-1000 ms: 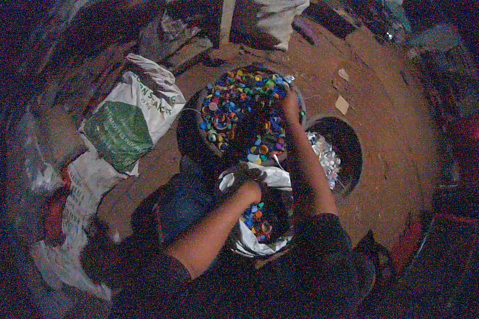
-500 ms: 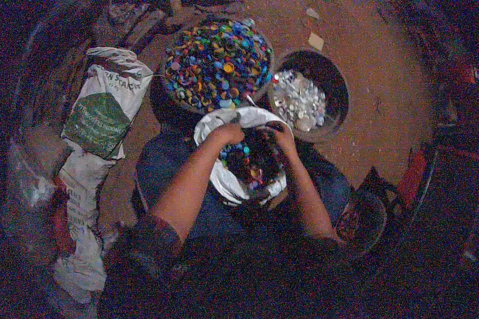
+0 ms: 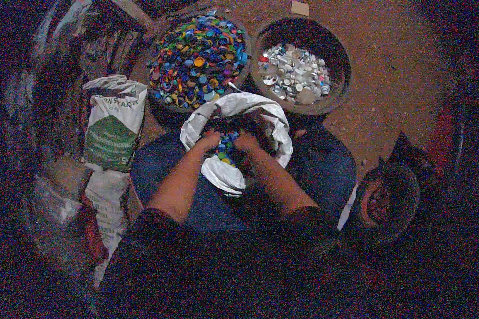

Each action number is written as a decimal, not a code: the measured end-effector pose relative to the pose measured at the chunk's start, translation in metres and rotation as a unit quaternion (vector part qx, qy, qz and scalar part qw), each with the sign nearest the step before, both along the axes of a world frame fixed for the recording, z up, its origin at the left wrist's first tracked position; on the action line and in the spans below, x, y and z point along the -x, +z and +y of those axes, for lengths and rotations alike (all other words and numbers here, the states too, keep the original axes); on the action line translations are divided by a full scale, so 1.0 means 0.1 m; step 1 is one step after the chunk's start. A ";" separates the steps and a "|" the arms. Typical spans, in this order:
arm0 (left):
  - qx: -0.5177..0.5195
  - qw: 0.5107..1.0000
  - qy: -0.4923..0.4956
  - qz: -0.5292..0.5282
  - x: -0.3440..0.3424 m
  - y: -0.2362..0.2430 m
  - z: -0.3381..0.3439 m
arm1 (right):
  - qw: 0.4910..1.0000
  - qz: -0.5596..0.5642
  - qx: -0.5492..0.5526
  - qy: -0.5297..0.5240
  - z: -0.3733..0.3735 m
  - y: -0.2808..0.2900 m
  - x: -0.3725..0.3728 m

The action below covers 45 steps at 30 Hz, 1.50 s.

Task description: The person sits on the floor and sorts colorful plastic bottle caps from a white sack into a large bowl. They repeatedly scoop handfuls of caps from the sack and transfer them into the bowl, occasionally picking out individual caps to place in a separate container.

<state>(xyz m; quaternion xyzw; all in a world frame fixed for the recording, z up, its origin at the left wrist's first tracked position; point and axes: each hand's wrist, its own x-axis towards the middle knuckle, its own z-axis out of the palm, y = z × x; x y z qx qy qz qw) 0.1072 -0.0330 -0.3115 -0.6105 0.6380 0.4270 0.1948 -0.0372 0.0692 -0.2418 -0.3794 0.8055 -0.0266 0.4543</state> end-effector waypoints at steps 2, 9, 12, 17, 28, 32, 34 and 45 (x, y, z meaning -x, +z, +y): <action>-0.002 0.985 -0.174 0.021 0.11 0.25 -0.02 | 0.992 0.007 -0.020 0.124 0.03 -0.01 0.06; -0.085 0.986 -0.072 0.122 -0.11 -0.10 -0.13 | 0.985 -0.157 -0.063 0.033 -0.08 0.25 0.06; -0.061 0.986 -0.122 0.094 0.08 0.01 -0.13 | 0.988 -0.133 -0.056 0.047 -0.06 0.28 0.08; -0.015 0.966 -0.252 0.063 0.13 0.09 -0.12 | 0.984 -0.077 0.005 0.161 0.00 0.19 -0.08; 0.072 0.971 -0.226 0.017 0.08 0.46 -0.18 | 0.977 -0.092 0.070 0.177 0.01 0.01 -0.31; 0.012 0.979 -0.188 0.075 0.45 1.18 -0.23 | 0.931 -0.348 0.057 -0.097 0.07 0.32 -0.02; -0.006 0.980 -0.172 0.098 0.46 1.41 -0.23 | 0.899 -0.414 -0.011 -0.142 0.00 0.71 0.10; -0.128 0.947 -0.102 0.278 0.85 2.25 -0.15 | 0.725 -0.576 0.112 -0.361 0.31 1.69 0.72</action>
